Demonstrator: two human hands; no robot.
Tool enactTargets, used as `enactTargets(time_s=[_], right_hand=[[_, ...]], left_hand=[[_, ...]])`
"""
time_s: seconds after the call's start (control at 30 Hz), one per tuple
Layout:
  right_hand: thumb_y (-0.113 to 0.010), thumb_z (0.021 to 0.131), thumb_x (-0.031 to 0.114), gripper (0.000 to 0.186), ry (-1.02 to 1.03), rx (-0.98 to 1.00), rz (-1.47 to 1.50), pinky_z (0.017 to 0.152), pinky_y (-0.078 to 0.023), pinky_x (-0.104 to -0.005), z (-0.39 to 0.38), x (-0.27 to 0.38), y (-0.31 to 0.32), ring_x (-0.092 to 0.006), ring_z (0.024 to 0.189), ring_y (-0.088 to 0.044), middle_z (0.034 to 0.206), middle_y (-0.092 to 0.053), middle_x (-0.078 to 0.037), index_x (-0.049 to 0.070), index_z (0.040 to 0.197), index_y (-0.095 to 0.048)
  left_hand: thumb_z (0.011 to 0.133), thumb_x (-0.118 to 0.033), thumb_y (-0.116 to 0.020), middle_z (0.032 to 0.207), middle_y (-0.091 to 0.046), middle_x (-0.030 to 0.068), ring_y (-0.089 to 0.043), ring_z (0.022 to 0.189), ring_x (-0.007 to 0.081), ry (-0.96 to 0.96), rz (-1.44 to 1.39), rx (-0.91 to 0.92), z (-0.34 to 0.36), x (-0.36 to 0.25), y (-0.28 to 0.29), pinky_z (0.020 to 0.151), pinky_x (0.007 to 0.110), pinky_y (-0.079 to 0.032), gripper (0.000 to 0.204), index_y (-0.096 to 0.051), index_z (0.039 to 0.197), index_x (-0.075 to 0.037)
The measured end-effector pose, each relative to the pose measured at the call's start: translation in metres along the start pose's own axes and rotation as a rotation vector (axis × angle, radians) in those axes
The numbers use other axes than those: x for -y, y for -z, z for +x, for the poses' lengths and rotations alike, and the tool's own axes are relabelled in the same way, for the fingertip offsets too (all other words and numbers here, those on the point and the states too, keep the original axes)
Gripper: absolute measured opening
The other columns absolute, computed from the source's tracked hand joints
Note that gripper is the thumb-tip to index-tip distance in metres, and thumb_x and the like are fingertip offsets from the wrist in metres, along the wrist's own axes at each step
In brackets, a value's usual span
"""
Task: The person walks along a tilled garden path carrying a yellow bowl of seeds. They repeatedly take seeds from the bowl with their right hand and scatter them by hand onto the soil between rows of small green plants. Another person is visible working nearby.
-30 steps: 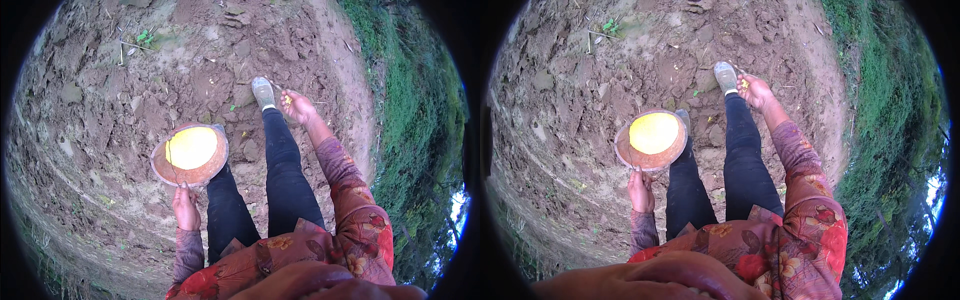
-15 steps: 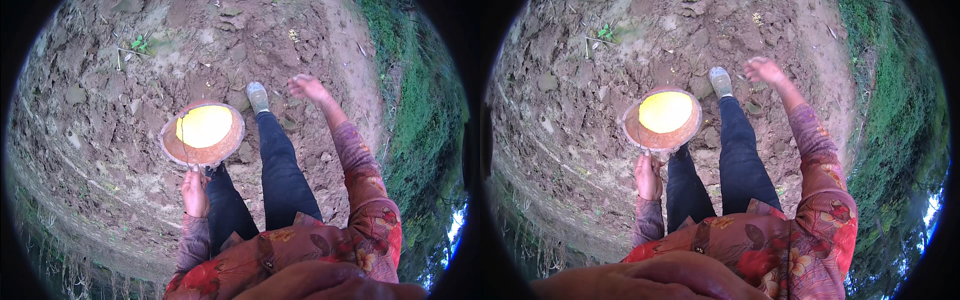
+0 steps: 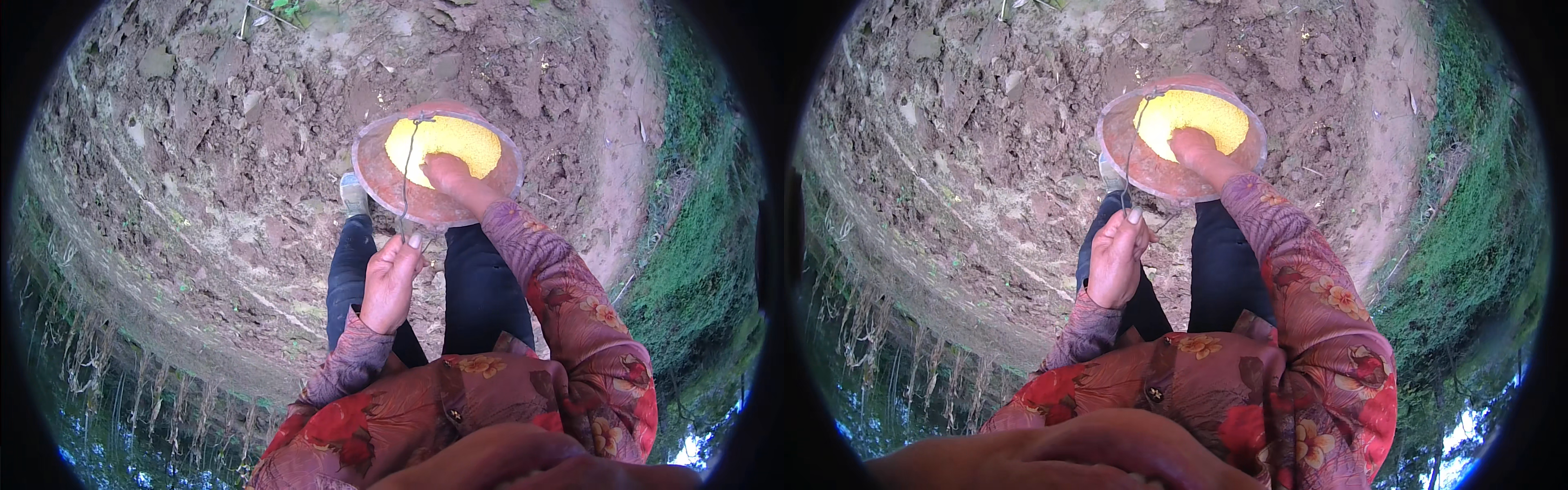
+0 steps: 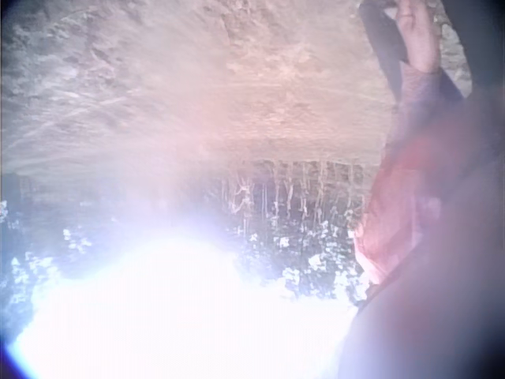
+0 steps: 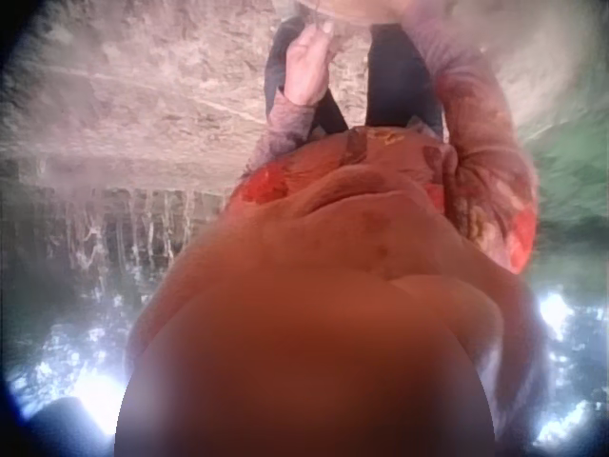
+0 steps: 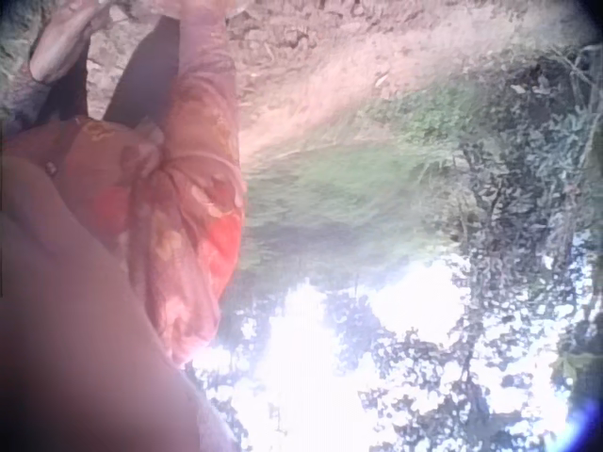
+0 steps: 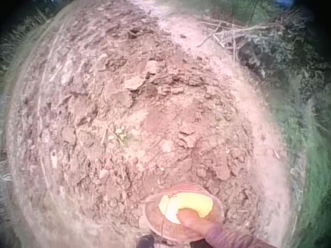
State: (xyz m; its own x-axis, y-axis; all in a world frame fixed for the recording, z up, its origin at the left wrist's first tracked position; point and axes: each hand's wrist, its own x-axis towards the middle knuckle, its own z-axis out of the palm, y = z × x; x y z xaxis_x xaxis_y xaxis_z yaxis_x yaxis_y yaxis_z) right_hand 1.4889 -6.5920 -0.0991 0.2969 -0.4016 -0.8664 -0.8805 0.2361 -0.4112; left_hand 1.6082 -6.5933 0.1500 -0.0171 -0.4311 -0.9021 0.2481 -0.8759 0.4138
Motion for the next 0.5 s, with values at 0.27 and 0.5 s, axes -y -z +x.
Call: enactTargets(time_s=[0.27,0.5], right_hand=[[-0.053,0.089,0.039,0.035,-0.012,0.332,0.905,0.06,-0.045,-0.0268,-0.006,0.019,-0.002,-0.0105,0.068,-0.053,0.07,-0.057,-0.001,0.007,0.082,-0.063],[-0.051,0.091,0.031,0.029,0.123,0.823,0.94,0.044,-0.034,-0.0216,-0.038,0.08,-0.018,-0.0062,0.051,-0.042,0.063,-0.048,0.001,0.004,0.085,-0.061]], left_hand=[[0.095,-0.019,-0.045,0.056,-0.033,-0.0033,-0.03,0.051,0.0072,0.03,-0.056,-0.035,0.027,0.003,0.039,0.065,0.027,-0.04,0.031,-0.04,0.065,-0.011],[0.092,-0.022,-0.052,0.056,-0.035,-0.0053,-0.031,0.052,0.0054,-0.06,-0.091,-0.207,0.036,0.006,0.138,0.065,0.025,-0.04,0.031,-0.042,0.065,-0.011]])
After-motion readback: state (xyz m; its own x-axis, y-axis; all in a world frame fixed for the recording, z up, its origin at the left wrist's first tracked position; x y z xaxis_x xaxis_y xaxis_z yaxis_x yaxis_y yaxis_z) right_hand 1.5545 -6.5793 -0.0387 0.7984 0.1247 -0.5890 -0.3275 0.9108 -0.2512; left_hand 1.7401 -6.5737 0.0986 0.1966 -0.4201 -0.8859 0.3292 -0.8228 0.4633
